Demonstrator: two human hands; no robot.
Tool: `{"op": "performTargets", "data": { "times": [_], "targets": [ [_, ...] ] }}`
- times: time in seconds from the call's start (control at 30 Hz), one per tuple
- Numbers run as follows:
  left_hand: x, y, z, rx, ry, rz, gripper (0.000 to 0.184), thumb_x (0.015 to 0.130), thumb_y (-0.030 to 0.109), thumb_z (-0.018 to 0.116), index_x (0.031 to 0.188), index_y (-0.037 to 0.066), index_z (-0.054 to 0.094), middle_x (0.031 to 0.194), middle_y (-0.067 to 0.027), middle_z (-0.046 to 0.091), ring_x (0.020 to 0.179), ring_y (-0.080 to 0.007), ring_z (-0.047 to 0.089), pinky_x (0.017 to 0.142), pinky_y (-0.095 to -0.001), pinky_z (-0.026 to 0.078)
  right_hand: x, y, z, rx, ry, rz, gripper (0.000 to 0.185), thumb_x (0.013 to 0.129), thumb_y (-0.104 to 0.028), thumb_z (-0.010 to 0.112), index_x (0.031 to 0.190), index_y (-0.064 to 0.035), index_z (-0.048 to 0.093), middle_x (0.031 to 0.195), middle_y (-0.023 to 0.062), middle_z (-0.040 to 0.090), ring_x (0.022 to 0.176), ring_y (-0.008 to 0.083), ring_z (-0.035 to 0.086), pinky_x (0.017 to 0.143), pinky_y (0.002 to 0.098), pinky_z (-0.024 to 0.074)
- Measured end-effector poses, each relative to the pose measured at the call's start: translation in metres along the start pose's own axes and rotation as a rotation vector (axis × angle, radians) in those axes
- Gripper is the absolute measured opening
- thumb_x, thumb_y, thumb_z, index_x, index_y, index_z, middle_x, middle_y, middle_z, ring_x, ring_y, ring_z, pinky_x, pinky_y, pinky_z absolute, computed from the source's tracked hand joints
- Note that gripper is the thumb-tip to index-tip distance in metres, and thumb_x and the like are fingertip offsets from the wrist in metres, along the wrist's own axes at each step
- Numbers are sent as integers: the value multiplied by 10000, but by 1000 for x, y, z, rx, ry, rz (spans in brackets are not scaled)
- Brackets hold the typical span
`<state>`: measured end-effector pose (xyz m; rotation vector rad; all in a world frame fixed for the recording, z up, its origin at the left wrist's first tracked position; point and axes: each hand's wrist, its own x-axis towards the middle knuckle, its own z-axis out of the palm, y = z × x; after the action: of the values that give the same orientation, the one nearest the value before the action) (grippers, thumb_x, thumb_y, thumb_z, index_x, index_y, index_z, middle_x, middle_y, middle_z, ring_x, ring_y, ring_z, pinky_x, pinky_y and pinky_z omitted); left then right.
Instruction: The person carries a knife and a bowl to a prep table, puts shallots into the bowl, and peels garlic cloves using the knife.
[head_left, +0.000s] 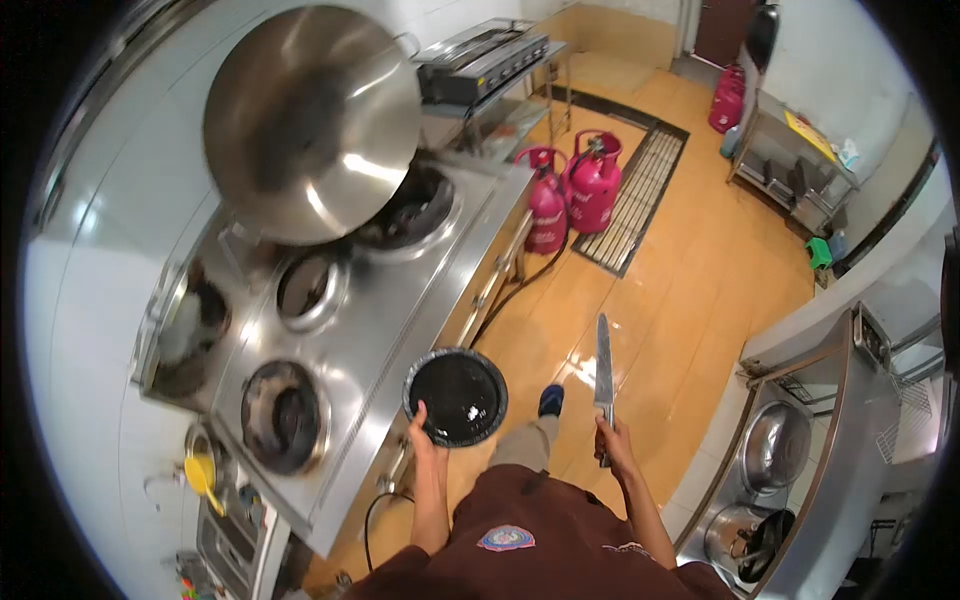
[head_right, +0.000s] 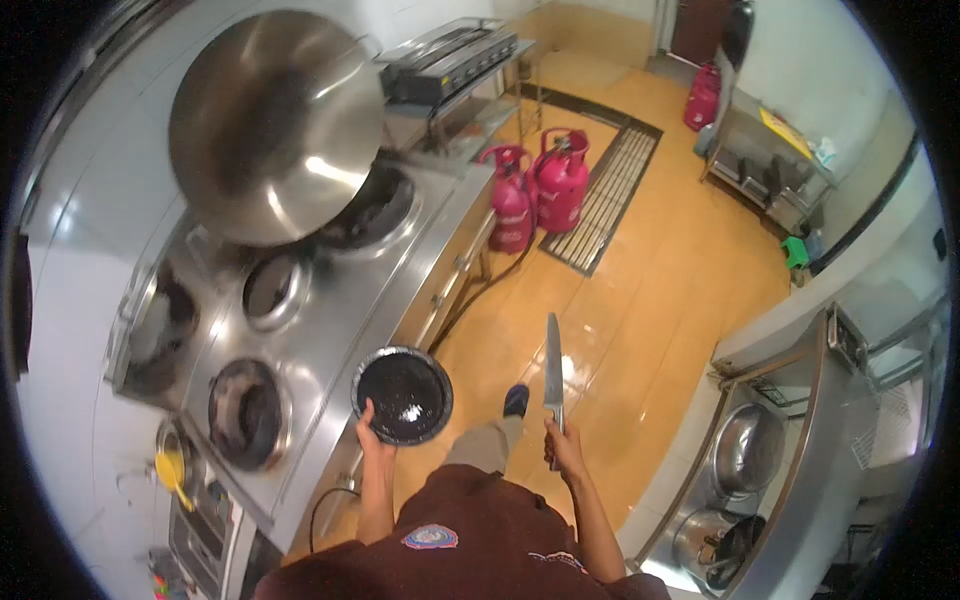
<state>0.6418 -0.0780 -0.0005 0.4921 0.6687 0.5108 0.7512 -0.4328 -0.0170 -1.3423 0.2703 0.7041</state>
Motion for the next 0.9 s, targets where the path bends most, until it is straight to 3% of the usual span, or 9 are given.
{"op": "performTargets", "data": {
  "times": [0.1,0.23,0.37,0.5,0.53,0.77,0.8,0.9],
  "targets": [
    [39,-36,94,2,-121,-91,526,952,304,628,1361,-11,528,1342,-175,602,1202,-340,596,1040,-482,479,45,-63,-5,39,48,-9,274,968,-342,654,886,-130,501,594,-51,413,469,70,402,422,258,344],
    [111,-110,196,55,-270,-293,491,980,297,564,1358,-14,521,1330,-198,602,1206,-349,588,1040,-508,469,107,-165,-14,-18,76,-237,308,927,-350,708,936,-104,523,674,-44,459,493,65,421,434,246,346],
    [166,-178,301,215,-332,-502,494,958,295,614,1338,-12,538,1286,-182,630,1152,-330,622,1012,-472,495,179,-215,-56,-51,140,-451,347,916,-360,720,1043,-98,530,665,-68,416,489,38,377,435,221,299],
    [206,-263,390,268,-368,-615,408,942,211,656,1254,-44,585,1200,-190,663,1053,-303,669,908,-431,568,240,-258,-120,-99,314,-603,539,882,-318,743,1272,-21,518,982,47,635,890,147,612,818,306,505],
    [206,-286,419,277,-331,-667,400,950,208,643,1258,-40,580,1206,-192,661,1063,-301,666,914,-433,567,254,-272,-142,11,332,-577,542,868,-312,748,1245,19,545,1127,136,647,1032,216,606,935,355,461],
    [234,-413,581,379,-352,-718,473,980,258,587,1361,-15,518,1333,-186,605,1203,-336,595,1047,-483,474,346,-387,-300,-154,353,-670,495,849,-184,686,1252,53,523,1106,186,651,1065,268,608,958,373,453],
    [242,-428,600,441,-443,-623,498,984,286,595,1373,-12,508,1352,-170,593,1227,-318,576,1060,-463,460,358,-410,-315,-112,330,-681,486,836,-166,674,1246,49,525,1099,179,656,1051,254,613,947,371,459],
    [263,-463,657,615,-458,-487,548,978,335,615,1389,-8,497,1368,-152,580,1227,-301,568,1062,-442,443,387,-470,-361,-137,304,-644,484,835,-175,671,1245,40,531,1093,162,657,1029,237,616,935,363,467]
  ]
}}
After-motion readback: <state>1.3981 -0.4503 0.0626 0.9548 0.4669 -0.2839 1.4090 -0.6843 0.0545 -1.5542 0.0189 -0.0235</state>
